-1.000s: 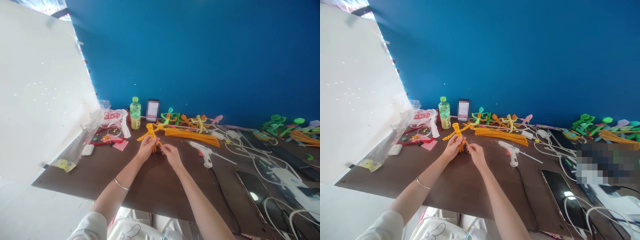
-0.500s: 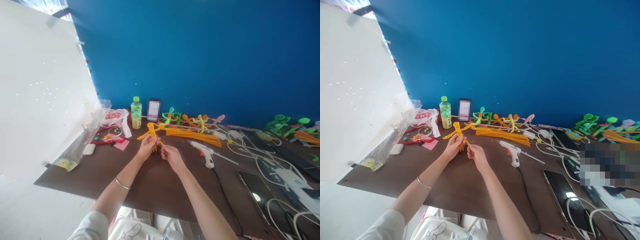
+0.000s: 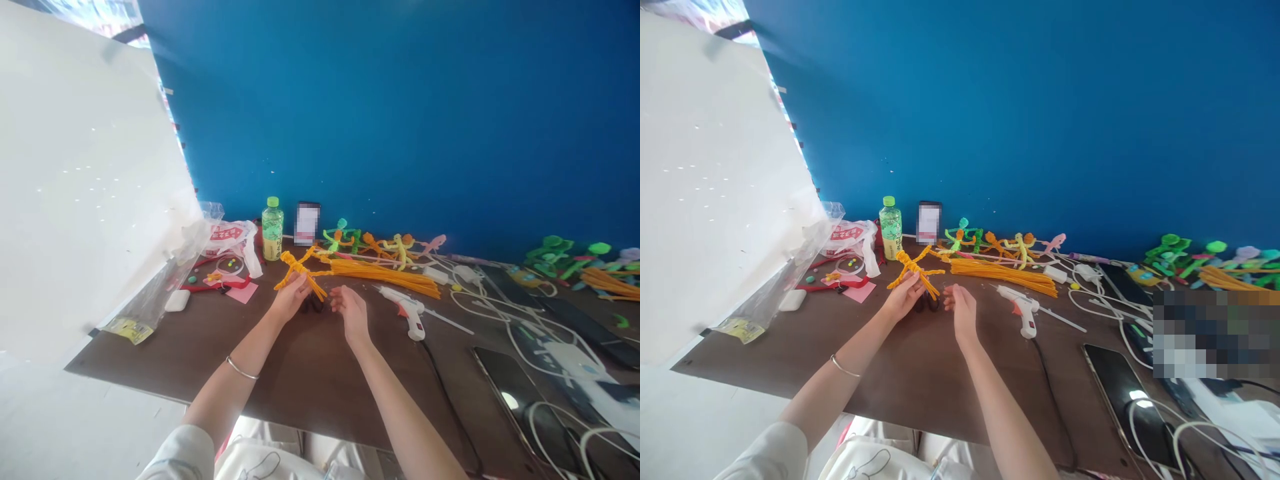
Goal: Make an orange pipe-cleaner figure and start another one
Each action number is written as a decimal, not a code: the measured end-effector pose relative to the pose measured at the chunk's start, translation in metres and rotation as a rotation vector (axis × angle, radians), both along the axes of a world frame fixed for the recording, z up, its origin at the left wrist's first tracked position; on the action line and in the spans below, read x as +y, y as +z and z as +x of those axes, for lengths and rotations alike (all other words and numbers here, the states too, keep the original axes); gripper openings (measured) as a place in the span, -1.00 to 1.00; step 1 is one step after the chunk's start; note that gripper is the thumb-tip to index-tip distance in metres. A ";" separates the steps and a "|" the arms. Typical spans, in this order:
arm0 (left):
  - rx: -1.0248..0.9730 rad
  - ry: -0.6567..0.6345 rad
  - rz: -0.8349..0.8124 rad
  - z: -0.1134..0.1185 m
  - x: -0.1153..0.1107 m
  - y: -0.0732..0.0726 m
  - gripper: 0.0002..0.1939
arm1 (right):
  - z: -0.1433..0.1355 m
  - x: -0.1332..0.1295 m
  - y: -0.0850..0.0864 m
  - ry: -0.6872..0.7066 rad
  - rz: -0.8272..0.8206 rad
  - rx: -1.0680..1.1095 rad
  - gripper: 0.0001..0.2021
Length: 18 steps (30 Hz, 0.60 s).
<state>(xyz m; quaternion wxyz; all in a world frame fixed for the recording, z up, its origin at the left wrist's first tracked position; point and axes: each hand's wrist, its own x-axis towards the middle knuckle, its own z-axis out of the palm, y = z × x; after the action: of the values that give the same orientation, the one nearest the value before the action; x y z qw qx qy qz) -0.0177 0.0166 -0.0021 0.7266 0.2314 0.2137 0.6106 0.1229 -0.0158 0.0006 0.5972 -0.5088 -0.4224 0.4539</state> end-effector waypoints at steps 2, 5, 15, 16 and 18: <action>0.003 -0.001 0.008 0.001 -0.002 0.000 -0.81 | -0.003 -0.004 0.001 -0.010 0.127 -0.230 -0.70; 0.045 -0.034 0.034 0.005 -0.008 0.001 -0.82 | -0.009 -0.010 0.002 -0.024 0.321 -0.536 -0.72; 0.155 -0.031 0.093 0.011 -0.016 0.006 -0.77 | -0.009 -0.013 -0.001 -0.016 0.343 -0.689 -0.81; 0.169 -0.015 0.096 0.011 -0.015 0.005 -0.76 | -0.009 -0.013 -0.001 -0.020 0.332 -0.672 -0.82; 0.205 0.007 0.120 0.011 -0.015 0.004 -0.75 | -0.010 -0.012 0.001 -0.027 0.284 -0.597 -0.82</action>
<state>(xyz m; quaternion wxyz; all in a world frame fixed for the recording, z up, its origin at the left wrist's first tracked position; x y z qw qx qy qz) -0.0070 0.0016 0.0023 0.6835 0.3350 0.2511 0.5980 0.1128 -0.0278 0.0017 0.5181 -0.5366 -0.6310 0.2133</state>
